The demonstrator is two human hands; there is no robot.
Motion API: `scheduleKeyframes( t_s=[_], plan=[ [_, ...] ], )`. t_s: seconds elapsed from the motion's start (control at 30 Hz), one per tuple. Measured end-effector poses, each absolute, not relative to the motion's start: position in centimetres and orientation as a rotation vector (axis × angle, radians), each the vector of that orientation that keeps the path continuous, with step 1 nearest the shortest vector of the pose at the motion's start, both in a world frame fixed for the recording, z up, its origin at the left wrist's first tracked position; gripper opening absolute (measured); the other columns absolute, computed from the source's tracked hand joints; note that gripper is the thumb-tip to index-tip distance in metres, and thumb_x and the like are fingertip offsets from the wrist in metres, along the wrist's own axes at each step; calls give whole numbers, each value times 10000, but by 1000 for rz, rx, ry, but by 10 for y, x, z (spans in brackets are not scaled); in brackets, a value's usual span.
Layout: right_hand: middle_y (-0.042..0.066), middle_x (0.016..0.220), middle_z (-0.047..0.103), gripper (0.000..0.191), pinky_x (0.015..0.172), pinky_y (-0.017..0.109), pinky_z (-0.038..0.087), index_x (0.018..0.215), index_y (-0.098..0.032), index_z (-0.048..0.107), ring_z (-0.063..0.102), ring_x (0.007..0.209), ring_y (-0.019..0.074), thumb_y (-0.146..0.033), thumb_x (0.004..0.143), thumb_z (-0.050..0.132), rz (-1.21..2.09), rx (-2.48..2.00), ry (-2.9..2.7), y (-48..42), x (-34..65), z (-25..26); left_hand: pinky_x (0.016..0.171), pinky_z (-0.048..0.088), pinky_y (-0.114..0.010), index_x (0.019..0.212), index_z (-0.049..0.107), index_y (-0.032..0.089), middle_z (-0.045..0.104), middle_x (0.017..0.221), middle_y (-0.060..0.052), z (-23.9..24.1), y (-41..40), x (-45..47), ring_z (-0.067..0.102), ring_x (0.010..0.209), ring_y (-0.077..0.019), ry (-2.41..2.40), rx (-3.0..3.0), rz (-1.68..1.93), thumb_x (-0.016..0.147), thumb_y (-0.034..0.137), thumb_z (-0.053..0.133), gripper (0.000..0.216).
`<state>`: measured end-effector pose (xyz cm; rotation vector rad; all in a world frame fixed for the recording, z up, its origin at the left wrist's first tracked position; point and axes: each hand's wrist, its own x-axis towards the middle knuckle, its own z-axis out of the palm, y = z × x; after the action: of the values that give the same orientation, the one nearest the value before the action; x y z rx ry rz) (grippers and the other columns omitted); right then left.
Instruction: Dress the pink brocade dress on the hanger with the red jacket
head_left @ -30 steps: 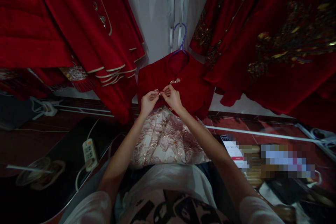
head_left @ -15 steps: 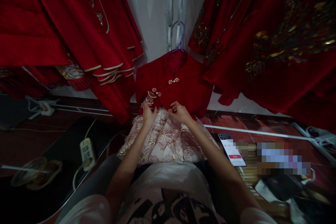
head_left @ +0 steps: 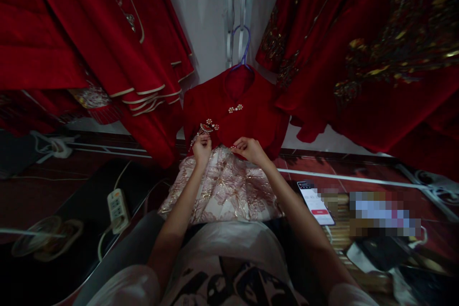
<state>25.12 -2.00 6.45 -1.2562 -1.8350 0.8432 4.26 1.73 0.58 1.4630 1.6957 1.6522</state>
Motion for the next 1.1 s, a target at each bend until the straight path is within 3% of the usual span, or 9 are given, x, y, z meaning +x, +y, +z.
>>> scheduleKeyframes(
  t_s=[0.27, 0.6, 1.1],
  plan=[
    [36, 743, 718, 234, 630, 244, 520, 835, -158, 681, 656, 641, 125, -331, 694, 751, 1142, -1026, -1768, -28, 232, 89, 715, 567, -295, 828, 691, 139, 722, 828, -66, 22, -8, 42, 676, 707, -151, 1435, 1182, 1751, 724, 254, 618, 171],
    [29, 781, 724, 101, 650, 219, 528, 852, -165, 682, 672, 671, 122, -233, 777, 685, 772, -1104, -1695, 5, 174, 69, 812, 576, -347, 883, 695, 118, 730, 889, -84, 20, -11, 43, 695, 772, -162, 1263, 1103, 1741, 715, 339, 661, 280],
    [18, 846, 717, 136, 714, 237, 509, 946, -211, 669, 665, 743, 136, -285, 855, 600, 555, -1226, -1763, 5, 170, 49, 837, 565, -384, 880, 743, 143, 747, 877, -84, 11, 1, 29, 708, 785, -197, 1355, 1306, 1617, 674, 283, 716, 251]
  ],
)
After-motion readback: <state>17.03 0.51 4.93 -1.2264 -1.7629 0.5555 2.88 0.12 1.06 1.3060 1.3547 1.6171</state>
